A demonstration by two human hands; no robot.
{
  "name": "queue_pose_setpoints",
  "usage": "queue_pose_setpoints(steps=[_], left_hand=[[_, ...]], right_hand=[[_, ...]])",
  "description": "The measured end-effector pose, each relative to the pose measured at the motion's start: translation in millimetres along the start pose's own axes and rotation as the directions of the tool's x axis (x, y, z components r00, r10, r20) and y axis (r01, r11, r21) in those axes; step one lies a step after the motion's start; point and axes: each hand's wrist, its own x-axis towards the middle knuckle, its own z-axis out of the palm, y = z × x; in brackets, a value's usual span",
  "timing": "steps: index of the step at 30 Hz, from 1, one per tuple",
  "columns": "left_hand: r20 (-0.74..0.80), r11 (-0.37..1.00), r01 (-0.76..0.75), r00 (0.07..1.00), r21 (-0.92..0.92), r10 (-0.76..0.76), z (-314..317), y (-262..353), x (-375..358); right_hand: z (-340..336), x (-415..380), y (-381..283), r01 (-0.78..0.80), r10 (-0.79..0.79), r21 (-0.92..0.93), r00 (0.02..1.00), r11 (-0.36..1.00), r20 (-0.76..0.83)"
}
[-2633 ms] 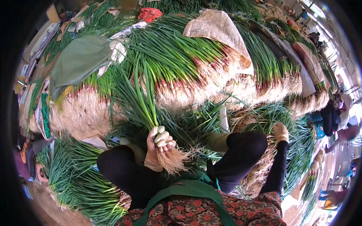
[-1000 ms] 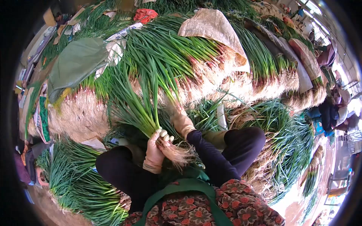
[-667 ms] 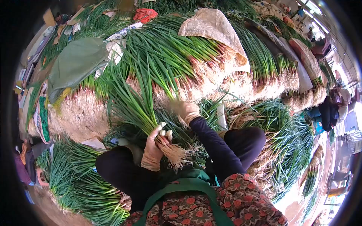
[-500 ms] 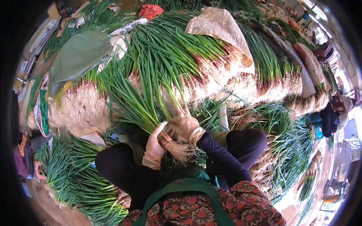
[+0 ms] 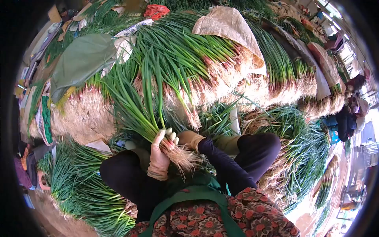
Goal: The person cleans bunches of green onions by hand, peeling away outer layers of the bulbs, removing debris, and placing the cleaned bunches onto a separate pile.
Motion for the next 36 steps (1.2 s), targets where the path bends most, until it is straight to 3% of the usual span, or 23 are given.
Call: queue_pose_setpoints(steps=[1, 2, 3, 4, 5, 8, 9, 10, 11, 12, 13, 15, 17, 21, 22, 24, 26, 29, 31, 32, 33, 35, 36], left_hand=[[-0.113, 0.999, 0.003, 0.994, 0.034, 0.001, 5.3, 0.9, -2.9], [-0.047, 1.0, 0.012, 0.999, -0.018, -0.012, 0.7, 0.9, 0.9], [0.025, 0.999, 0.023, 0.999, -0.027, -0.022, -5.6, -1.8, 6.7], [0.094, 0.999, 0.035, 0.995, -0.03, -0.032, -12.4, -4.5, 12.0], [0.164, 0.999, 0.048, 0.985, -0.024, -0.044, -18.4, -6.1, 15.8], [0.039, 0.986, 0.159, 0.987, -0.044, -0.157, -16.1, -7.8, 15.7], [-0.034, 0.99, 0.138, 0.99, -0.037, -0.139, -10.3, -10.0, 13.7], [0.032, 0.989, 0.085, 0.995, 0.118, -0.09, -17.5, -8.8, 16.7], [0.096, 0.965, 0.022, 0.994, 0.262, -0.049, -33.0, -6.7, 20.1], [0.158, 0.917, -0.047, 0.987, 0.397, -0.018, -43.8, -5.8, 20.2], [0.108, 0.922, -0.025, 0.994, 0.386, -0.018, -38.1, -4.4, 16.1], [0.022, 0.93, 0.023, 0.999, 0.367, -0.034, -22.1, -6.9, 14.5], [0.056, 0.947, -0.009, 0.998, 0.322, -0.01, -22.6, -14.5, 18.5], [-0.118, 0.971, 0.032, 0.993, 0.236, -0.004, -9.5, -14.5, 13.5], [-0.18, 0.983, 0.045, 0.984, 0.18, -0.012, -2.4, -15.7, 11.0], [-0.1, 0.938, 0.107, 0.992, 0.33, -0.078, -8.0, -12.1, 11.1], [-0.079, 0.816, 0.14, 0.99, 0.56, -0.116, -28.7, -14.3, 17.1], [-0.06, 0.853, 0.101, 0.995, 0.512, -0.081, -45.3, -20.8, 20.8], [-0.09, 0.904, 0.092, 0.994, 0.417, -0.059, -23.7, -10.3, 12.9], [-0.106, 0.927, 0.088, 0.993, 0.364, -0.053, -13.6, -7.7, 7.9], [-0.055, 0.961, 0.056, 0.998, 0.272, -0.043, -10.4, -8.2, 3.8], [0.049, 0.997, -0.007, 0.999, 0.082, 0.003, -5.5, -6.3, 1.9], [0.077, 1.0, -0.008, 0.997, 0.02, 0.007, -4.6, -5.7, 2.7]], right_hand=[[-34.7, -12.6, -29.4, -0.224, 0.124, 0.256, 0.927, 0.94, 0.355], [-36.8, -24.2, -34.2, -0.108, 0.109, 0.182, 0.994, 0.977, 0.008], [-29.7, -20.9, -21.9, -0.188, 0.241, 0.202, 0.929, 0.961, -0.28], [-42.6, -17.2, -26.9, -0.238, 0.348, 0.264, 0.767, 0.935, -0.539], [-65.8, -14.0, -20.7, -0.343, 0.628, 0.571, 0.647, 0.746, -0.432], [-85.9, -5.1, -5.4, -0.392, 0.532, 0.394, 0.764, 0.832, -0.364], [-74.2, -3.1, 3.9, -0.267, 0.444, 0.412, 0.786, 0.871, -0.429], [-72.5, -1.9, 2.7, -0.138, 0.351, 0.419, 0.798, 0.898, -0.489], [-66.9, -6.5, -0.5, -0.156, 0.484, 0.658, 0.802, 0.736, -0.351], [-89.5, -17.3, -25.7, -0.281, 0.523, 0.593, 0.803, 0.754, -0.285], [-82.3, -22.9, -30.6, -0.206, 0.473, 0.62, 0.827, 0.757, -0.303], [-74.2, -40.8, -51.2, -0.117, 0.271, 0.418, 0.904, 0.901, -0.332], [-55.2, -44.8, -57.2, -0.197, 0.229, 0.198, 0.961, 0.96, -0.156], [-55.1, -45.6, -14.3, -0.153, 0.452, 0.667, 0.84, 0.729, -0.301], [-67.5, -38.7, -21.2, -0.184, 0.507, 0.694, 0.81, 0.696, -0.294], [-70.1, -17.6, -23.1, -0.191, 0.474, 0.772, 0.866, 0.607, -0.159], [-97.1, -6.3, -50.8, -0.37, 0.456, 0.332, 0.859, 0.868, -0.234], [-100.3, -5.4, -60.2, -0.374, 0.449, 0.331, 0.874, 0.866, -0.188], [-71.6, -12.6, -41.6, -0.186, 0.275, 0.251, 0.879, 0.95, -0.389], [-57.0, -13.6, -36.0, -0.397, 0.566, 0.458, 0.758, 0.795, -0.325], [-75.7, -28.1, -45.5, -0.378, 0.494, 0.347, 0.793, 0.858, -0.356], [-49.1, -33.6, -15.2, -0.36, 0.399, 0.204, 0.893, 0.91, -0.206], [-19.2, -34.3, 8.7, -0.073, 0.084, 0.089, 0.988, 0.993, -0.127]])
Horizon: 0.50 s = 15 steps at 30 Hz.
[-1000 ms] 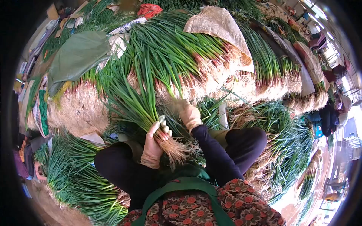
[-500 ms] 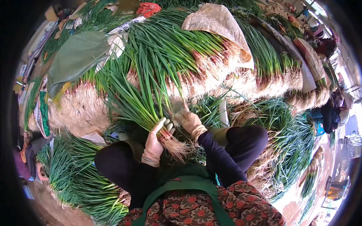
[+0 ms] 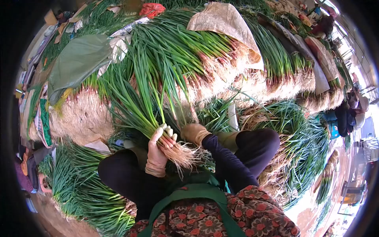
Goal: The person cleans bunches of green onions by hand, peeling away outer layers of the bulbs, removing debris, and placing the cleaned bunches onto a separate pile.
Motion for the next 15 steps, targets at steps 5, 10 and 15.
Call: queue_pose_setpoints(steps=[5, 10, 15], left_hand=[[0.16, 0.985, 0.171, 0.973, -0.03, -0.164, -19.3, 7.2, 9.3], [0.041, 0.992, 0.103, 0.993, 0.069, -0.106, -14.8, 5.0, 6.6], [-0.012, 0.938, 0.076, 0.997, 0.338, -0.076, -27.5, 9.7, 11.3]], right_hand=[[-43.6, 8.5, -31.2, -0.377, 0.456, 0.311, 0.859, 0.872, -0.235], [-21.6, 44.3, -25.4, -0.258, 0.334, 0.254, 0.884, 0.932, -0.326], [-40.5, -0.5, -80.8, -0.264, 0.282, 0.102, 0.91, 0.959, -0.305]])
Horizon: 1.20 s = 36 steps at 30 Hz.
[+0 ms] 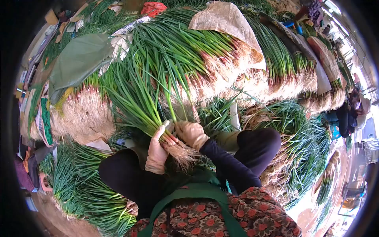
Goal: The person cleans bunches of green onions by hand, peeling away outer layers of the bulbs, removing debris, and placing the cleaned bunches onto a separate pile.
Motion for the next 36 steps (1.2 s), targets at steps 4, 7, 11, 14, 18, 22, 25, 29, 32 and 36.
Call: queue_pose_setpoints(steps=[4, 7, 11, 14, 18, 22, 25, 29, 32, 36], left_hand=[[-0.001, 0.999, -0.012, 1.0, -0.04, 0.012, 8.5, -15.3, 6.9], [-0.004, 0.983, -0.094, 0.996, -0.155, 0.094, 16.4, -11.1, 0.3], [-0.022, 0.984, -0.158, 0.987, -0.077, 0.157, 15.4, 1.1, -6.9], [0.055, 0.98, -0.032, 0.998, -0.198, 0.044, 6.4, -4.5, -0.7], [0.203, 0.819, 0.186, 0.975, -0.542, -0.087, -9.6, -7.7, 7.1], [-0.019, 0.99, 0.036, 0.999, -0.133, -0.039, 21.2, -0.4, 2.2], [0.045, 0.999, 0.036, 0.998, 0.014, -0.036, 15.0, -7.9, 3.0], [-0.027, 0.999, -0.001, 1.0, 0.035, 0.001, 24.6, -10.2, -1.0], [0.013, 0.993, -0.011, 1.0, 0.116, 0.01, 21.1, -9.7, -2.5], [-0.074, 0.952, 0.019, 0.997, 0.305, 0.003, 15.2, -14.8, 0.5]], right_hand=[[-10.2, -26.8, 9.6, 0.09, -0.105, 0.06, 0.941, 0.994, 0.321], [1.1, -10.2, 55.8, -0.014, 0.181, -0.391, 0.902, 0.92, 0.393], [-19.7, 24.0, 76.3, -0.177, 0.227, 0.272, 0.96, 0.946, -0.164], [50.3, 58.4, 143.2, -0.091, 0.157, 0.38, 0.976, 0.92, -0.148], [-6.3, 16.6, 51.1, -0.141, 0.158, 0.171, 0.984, 0.975, -0.087], [-29.0, -23.3, 9.4, -0.055, 0.057, 0.056, 0.998, 0.997, -0.036], [-17.3, -35.2, 8.9, 0.009, -0.01, 0.003, 0.995, 1.0, 0.101], [-37.2, -14.8, 8.2, 0.173, -0.132, -0.041, 0.864, 0.984, 0.486], [-33.8, 2.9, 21.7, -0.11, 0.078, 0.221, 0.986, 0.969, 0.148], [-16.8, 24.0, 1.4, -0.096, 0.086, 0.152, 0.994, 0.984, 0.07]])
